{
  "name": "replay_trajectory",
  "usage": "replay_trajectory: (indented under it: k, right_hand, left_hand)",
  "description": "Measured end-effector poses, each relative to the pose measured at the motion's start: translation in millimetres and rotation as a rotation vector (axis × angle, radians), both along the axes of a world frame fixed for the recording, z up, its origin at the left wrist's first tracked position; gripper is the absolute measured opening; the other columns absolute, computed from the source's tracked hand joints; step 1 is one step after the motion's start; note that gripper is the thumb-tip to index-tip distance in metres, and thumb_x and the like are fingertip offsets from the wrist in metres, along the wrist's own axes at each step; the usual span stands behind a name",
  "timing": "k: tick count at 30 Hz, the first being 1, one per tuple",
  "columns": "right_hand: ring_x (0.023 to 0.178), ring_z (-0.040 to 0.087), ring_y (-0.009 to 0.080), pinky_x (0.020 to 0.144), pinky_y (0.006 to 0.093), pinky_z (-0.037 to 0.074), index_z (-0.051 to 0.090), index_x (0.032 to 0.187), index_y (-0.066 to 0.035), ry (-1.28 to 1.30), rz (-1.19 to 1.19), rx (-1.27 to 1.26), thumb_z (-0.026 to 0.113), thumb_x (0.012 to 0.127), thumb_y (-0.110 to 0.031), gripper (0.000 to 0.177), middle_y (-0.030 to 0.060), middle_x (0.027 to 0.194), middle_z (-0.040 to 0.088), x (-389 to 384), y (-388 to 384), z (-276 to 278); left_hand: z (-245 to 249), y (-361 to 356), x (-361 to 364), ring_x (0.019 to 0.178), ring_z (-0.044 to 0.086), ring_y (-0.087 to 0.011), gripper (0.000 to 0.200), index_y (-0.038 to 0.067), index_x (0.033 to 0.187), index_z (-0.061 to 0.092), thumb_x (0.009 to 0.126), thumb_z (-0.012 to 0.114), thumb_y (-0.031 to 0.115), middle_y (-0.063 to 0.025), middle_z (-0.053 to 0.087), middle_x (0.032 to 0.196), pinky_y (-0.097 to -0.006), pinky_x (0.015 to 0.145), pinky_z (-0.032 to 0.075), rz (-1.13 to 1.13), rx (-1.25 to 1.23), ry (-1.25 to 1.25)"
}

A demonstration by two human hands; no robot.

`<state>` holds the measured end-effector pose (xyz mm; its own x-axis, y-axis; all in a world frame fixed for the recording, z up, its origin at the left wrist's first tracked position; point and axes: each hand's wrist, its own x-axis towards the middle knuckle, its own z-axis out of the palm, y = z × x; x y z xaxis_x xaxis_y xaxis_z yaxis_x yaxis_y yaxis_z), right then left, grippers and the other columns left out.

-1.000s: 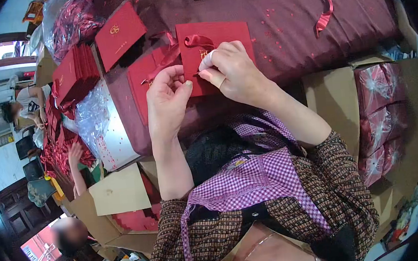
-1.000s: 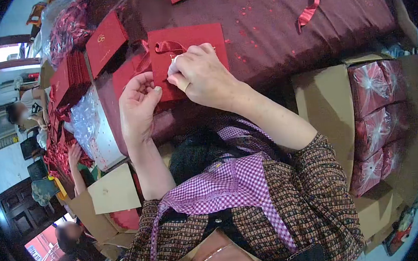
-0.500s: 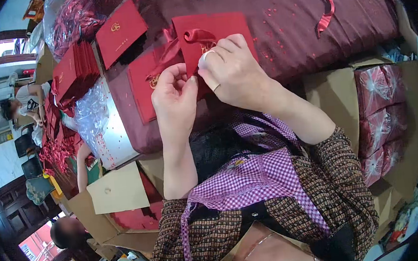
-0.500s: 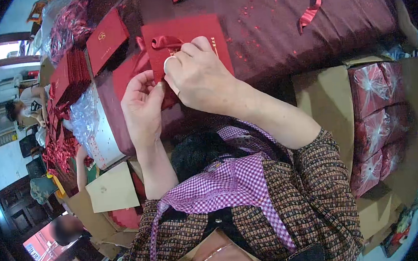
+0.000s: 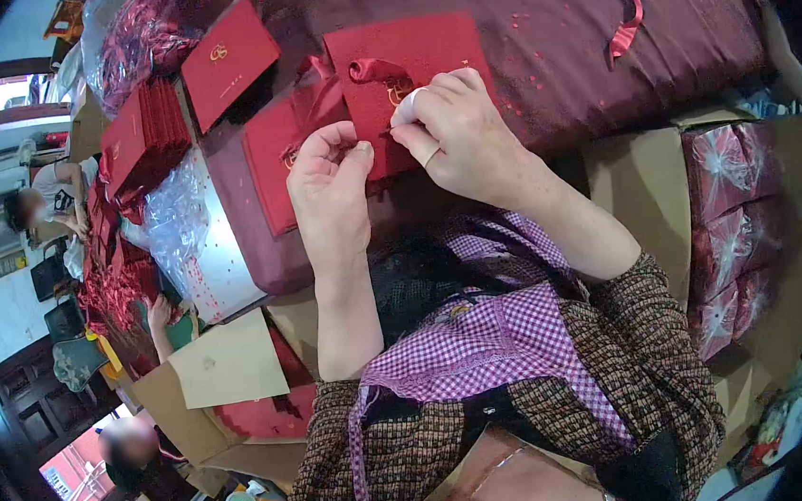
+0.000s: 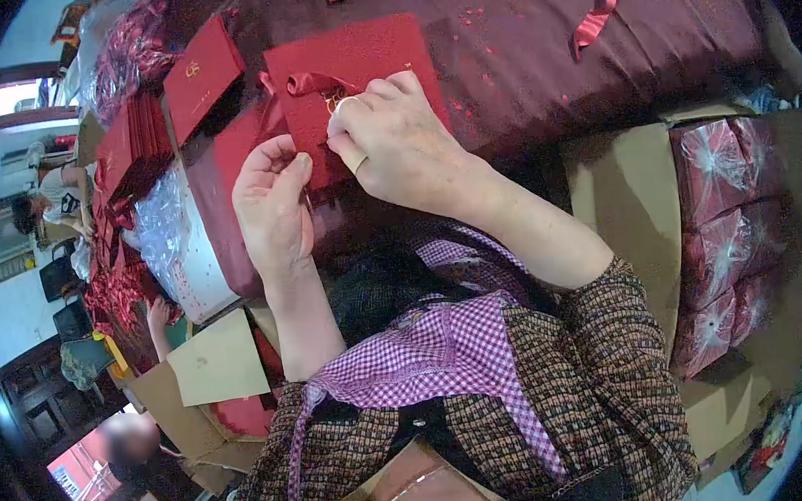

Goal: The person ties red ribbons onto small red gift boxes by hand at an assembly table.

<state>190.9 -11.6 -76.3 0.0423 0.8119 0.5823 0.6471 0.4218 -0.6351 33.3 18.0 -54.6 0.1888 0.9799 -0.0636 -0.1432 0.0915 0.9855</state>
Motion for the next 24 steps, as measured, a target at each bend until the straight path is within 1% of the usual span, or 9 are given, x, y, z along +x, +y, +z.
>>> replay_trajectory:
  k: [2, 4, 5, 7, 10, 12, 16, 22, 24]
  right_hand:
    - [0.078, 0.059, 0.0265, 0.081, 0.0396, 0.037, 0.057, 0.078, -0.007, 0.014, 0.010, -0.013, 0.065, 0.078, -0.012, 0.009, 0.0082, 0.076, 0.064, 1, 0, -3]
    - [0.078, 0.059, 0.0266, 0.082, 0.0398, 0.037, 0.057, 0.078, -0.007, 0.028, 0.021, -0.025, 0.065, 0.078, -0.012, 0.009, 0.0084, 0.076, 0.064, 1, 1, -5]
    - [0.078, 0.059, 0.0268, 0.082, 0.0400, 0.037, 0.057, 0.078, -0.007, 0.047, 0.030, -0.045, 0.065, 0.079, -0.012, 0.009, 0.0083, 0.076, 0.064, 2, 1, -5]
    - [0.078, 0.059, 0.0270, 0.082, 0.0402, 0.037, 0.058, 0.078, -0.007, 0.067, 0.040, -0.065, 0.065, 0.079, -0.012, 0.009, 0.0082, 0.076, 0.064, 2, 1, -5]
    - [0.079, 0.059, 0.0269, 0.083, 0.0404, 0.037, 0.058, 0.078, -0.007, 0.090, 0.043, -0.082, 0.065, 0.079, -0.012, 0.009, 0.0083, 0.076, 0.064, 2, 1, -6]
    - [0.073, 0.056, 0.0238, 0.078, 0.0364, 0.039, 0.059, 0.080, -0.005, 0.089, 0.033, -0.028, 0.069, 0.076, -0.005, 0.011, 0.0063, 0.073, 0.060, 2, 1, -7]
    - [0.080, 0.058, 0.0262, 0.083, 0.0404, 0.037, 0.058, 0.079, -0.007, 0.123, 0.064, -0.107, 0.065, 0.080, -0.012, 0.009, 0.0085, 0.077, 0.064, 3, 1, -11]
    - [0.077, 0.057, 0.0250, 0.082, 0.0394, 0.037, 0.058, 0.078, -0.007, 0.147, 0.072, -0.051, 0.066, 0.080, -0.013, 0.010, 0.0064, 0.076, 0.063, 4, 3, -13]
    - [0.075, 0.057, 0.0222, 0.080, 0.0359, 0.038, 0.059, 0.081, -0.006, 0.118, 0.109, -0.055, 0.069, 0.077, -0.008, 0.010, 0.0045, 0.076, 0.062, 5, 1, -10]
  left_hand:
    - [-2, 1, -2, 0.077, 0.055, -0.0082, 0.020, -0.004, 0.100, 0.059, 0.081, 0.058, -0.010, -0.0048, 0.060, 0.090, -0.0198, 0.071, 0.046, -0.008, -0.023, -0.053]
    - [-4, 3, -5, 0.084, 0.060, -0.0152, 0.027, -0.007, 0.103, 0.059, 0.077, 0.059, -0.014, -0.0106, 0.063, 0.094, -0.0244, 0.080, 0.050, -0.035, -0.065, -0.122]
    - [-3, 2, -4, 0.084, 0.060, -0.0152, 0.027, -0.007, 0.103, 0.059, 0.077, 0.059, -0.014, -0.0106, 0.063, 0.094, -0.0244, 0.080, 0.050, -0.035, -0.066, -0.120]
    - [1, 1, -1, 0.078, 0.058, -0.0103, 0.022, -0.006, 0.100, 0.059, 0.079, 0.058, -0.012, -0.0074, 0.061, 0.091, -0.0207, 0.072, 0.047, -0.050, -0.079, -0.139]
    - [0, 2, -3, 0.079, 0.059, -0.0112, 0.022, -0.006, 0.100, 0.059, 0.079, 0.058, -0.012, -0.0086, 0.062, 0.092, -0.0214, 0.074, 0.048, -0.062, -0.099, -0.154]
    - [0, 3, -4, 0.080, 0.059, -0.0115, 0.022, -0.006, 0.100, 0.059, 0.079, 0.058, -0.012, -0.0088, 0.062, 0.092, -0.0217, 0.075, 0.048, -0.075, -0.099, -0.145]
    - [1, 4, -5, 0.081, 0.059, -0.0116, 0.023, -0.006, 0.100, 0.059, 0.079, 0.058, -0.012, -0.0089, 0.062, 0.093, -0.0220, 0.077, 0.049, -0.104, -0.110, -0.120]
    - [0, 4, -2, 0.081, 0.058, -0.0105, 0.023, -0.006, 0.103, 0.058, 0.080, 0.058, -0.011, -0.0082, 0.061, 0.093, -0.0216, 0.076, 0.048, -0.078, -0.081, -0.095]
    - [2, 3, -1, 0.081, 0.058, -0.0101, 0.023, -0.006, 0.103, 0.058, 0.080, 0.059, -0.011, -0.0078, 0.061, 0.093, -0.0213, 0.076, 0.048, -0.071, -0.088, -0.084]
